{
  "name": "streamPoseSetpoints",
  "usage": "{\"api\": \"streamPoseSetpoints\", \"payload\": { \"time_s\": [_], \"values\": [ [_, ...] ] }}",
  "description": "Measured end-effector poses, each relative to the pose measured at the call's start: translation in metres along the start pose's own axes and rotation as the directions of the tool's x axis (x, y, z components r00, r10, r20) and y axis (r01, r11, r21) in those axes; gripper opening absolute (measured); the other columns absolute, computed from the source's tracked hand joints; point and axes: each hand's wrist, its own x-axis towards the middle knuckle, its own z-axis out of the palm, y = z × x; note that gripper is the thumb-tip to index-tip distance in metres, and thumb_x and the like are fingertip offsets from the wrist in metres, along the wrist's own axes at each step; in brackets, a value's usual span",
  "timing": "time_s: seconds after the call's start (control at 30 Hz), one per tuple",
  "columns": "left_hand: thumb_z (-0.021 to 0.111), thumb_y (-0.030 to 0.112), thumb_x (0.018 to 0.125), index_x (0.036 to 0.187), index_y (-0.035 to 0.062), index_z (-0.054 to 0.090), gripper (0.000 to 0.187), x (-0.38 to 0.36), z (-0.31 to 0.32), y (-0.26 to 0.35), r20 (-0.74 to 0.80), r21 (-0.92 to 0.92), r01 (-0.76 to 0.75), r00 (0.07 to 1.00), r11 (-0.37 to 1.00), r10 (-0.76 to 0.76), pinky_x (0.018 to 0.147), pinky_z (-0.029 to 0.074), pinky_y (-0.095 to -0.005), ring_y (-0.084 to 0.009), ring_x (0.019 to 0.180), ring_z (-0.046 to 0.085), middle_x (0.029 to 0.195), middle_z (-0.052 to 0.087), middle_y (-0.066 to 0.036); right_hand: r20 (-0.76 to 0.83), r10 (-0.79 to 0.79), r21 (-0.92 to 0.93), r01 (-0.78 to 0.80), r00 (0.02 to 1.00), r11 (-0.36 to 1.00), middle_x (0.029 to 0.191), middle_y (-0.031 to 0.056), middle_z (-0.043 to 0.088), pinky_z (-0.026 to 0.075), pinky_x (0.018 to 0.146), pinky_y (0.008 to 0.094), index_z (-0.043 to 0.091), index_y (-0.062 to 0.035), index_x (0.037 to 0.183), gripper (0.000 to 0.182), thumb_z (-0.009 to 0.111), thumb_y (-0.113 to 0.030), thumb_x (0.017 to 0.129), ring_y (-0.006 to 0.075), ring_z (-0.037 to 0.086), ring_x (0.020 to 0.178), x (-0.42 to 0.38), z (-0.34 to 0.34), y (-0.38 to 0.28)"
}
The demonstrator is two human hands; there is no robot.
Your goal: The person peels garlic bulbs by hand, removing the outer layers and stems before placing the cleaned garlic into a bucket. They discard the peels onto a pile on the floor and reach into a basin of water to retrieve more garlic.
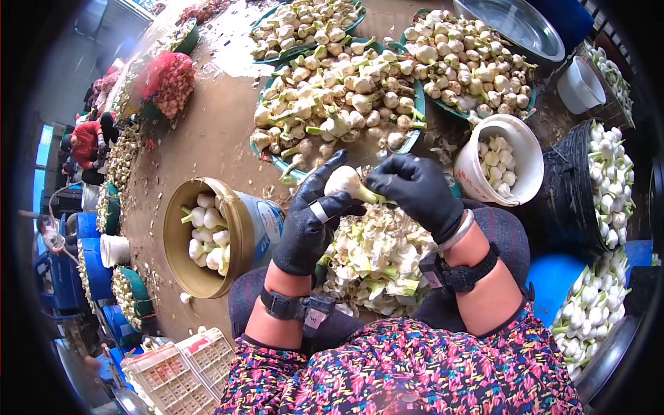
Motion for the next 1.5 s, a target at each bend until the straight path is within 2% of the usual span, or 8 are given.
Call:
{"api": "streamPoseSetpoints", "payload": {
  "time_s": [0.37,0.67,0.8,0.87,0.93,1.0,1.33,1.5],
  "values": [
    [0.061,0.006,0.079,0.132,-0.0002,0.039,0.058,0.005,0.007,-0.001,-0.054,0.267,0.056,0.998,0.962,-0.043,0.078,0.049,-0.0271,-0.0142,0.089,0.057,0.106,0.058,-0.008,0.154,-0.135,-0.522,0.197,0.979,0.83,0.066,0.0201,0.057,0.044,0.06,0.043,0.06,-0.0011,0.075,0.018,0.053,-0.018,0.075,0.0368,0.057,0.064,-0.008,0.007,0.005],
    [0.055,0.018,0.083,0.13,-0.0034,0.039,0.054,0.0,0.005,-0.002,0.105,0.365,-0.145,0.988,0.92,0.114,0.09,0.043,-0.0285,-0.0178,0.104,0.053,0.115,0.053,-0.011,-0.16,-0.199,-0.535,0.084,0.967,0.841,0.064,0.0208,0.056,0.044,0.057,0.0393,0.058,-0.0014,0.073,0.018,0.054,-0.019,0.074,0.035,0.057,0.059,0.0,0.0,0.015],
    [0.053,0.019,0.086,0.128,-0.0023,0.04,0.049,0.0,-0.003,-0.001,0.171,0.89,-0.274,0.942,0.364,0.29,0.093,0.042,-0.0313,-0.0195,0.104,0.054,0.114,0.054,-0.009,-0.17,-0.075,-0.152,0.05,0.983,0.987,0.056,0.0055,0.054,0.043,0.054,0.0294,0.056,-0.0019,0.069,0.02,0.06,-0.019,0.078,0.0114,0.051,0.053,0.004,-0.002,0.019],
    [0.052,0.018,0.088,0.125,-0.0013,0.043,0.043,0.003,-0.008,-0.009,-0.034,-0.412,0.048,0.997,0.91,-0.068,0.092,0.043,-0.034,-0.0201,0.103,0.054,0.112,0.055,-0.009,-0.001,-0.162,-0.119,0.161,0.987,0.98,0.074,0.0041,0.06,0.048,0.064,0.0271,0.058,-0.0034,0.084,0.018,0.07,-0.012,0.074,0.0101,0.056,0.067,-0.002,0.002,0.015],
    [0.051,0.016,0.089,0.122,-0.0014,0.045,0.037,-0.001,-0.008,-0.013,-0.077,-0.478,0.059,0.991,0.876,-0.109,0.089,0.045,-0.0336,-0.0214,0.097,0.057,0.11,0.056,-0.011,0.061,-0.527,-0.104,0.531,0.847,0.841,0.096,0.0095,0.061,0.048,0.08,0.0286,0.056,-0.0023,0.105,0.036,0.07,-0.013,0.073,0.0142,0.058,0.087,-0.001,0.021,0.007],
    [0.053,0.012,0.088,0.122,-0.003,0.045,0.038,-0.001,-0.022,-0.031,0.291,0.682,-0.474,0.875,0.557,0.388,0.085,0.046,-0.0315,-0.0214,0.092,0.058,0.107,0.058,-0.012,0.086,-0.488,-0.108,0.495,0.869,0.862,0.112,0.0122,0.056,0.044,0.091,0.0304,0.047,-0.0019,0.121,0.054,0.069,-0.011,0.073,0.0166,0.054,0.103,0.0,0.023,0.024],
    [0.058,0.011,0.083,0.117,-0.0015,0.054,0.036,0.003,-0.003,0.006,-0.073,0.289,-0.033,0.996,0.957,0.056,0.082,0.044,-0.0265,-0.0126,0.091,0.056,0.101,0.06,-0.007,0.118,-0.24,0.042,0.236,0.964,0.971,0.108,0.0125,0.057,0.048,0.081,0.0269,0.05,0.0025,0.117,0.05,0.068,-0.009,0.072,0.0113,0.055,0.095,-0.004,0.022,0.012],
    [0.055,0.011,0.085,0.11,-0.0018,0.058,0.029,0.01,-0.027,0.004,0.287,0.814,-0.437,0.876,0.384,0.388,0.071,0.048,-0.0303,-0.0151,0.084,0.059,0.094,0.062,-0.007,0.238,-0.626,-0.476,0.651,0.742,0.591,0.112,0.0118,0.058,0.048,0.084,0.0294,0.048,0.0025,0.119,0.054,0.072,-0.013,0.073,0.0127,0.056,0.097,0.0,0.015,0.01]
  ]
}}
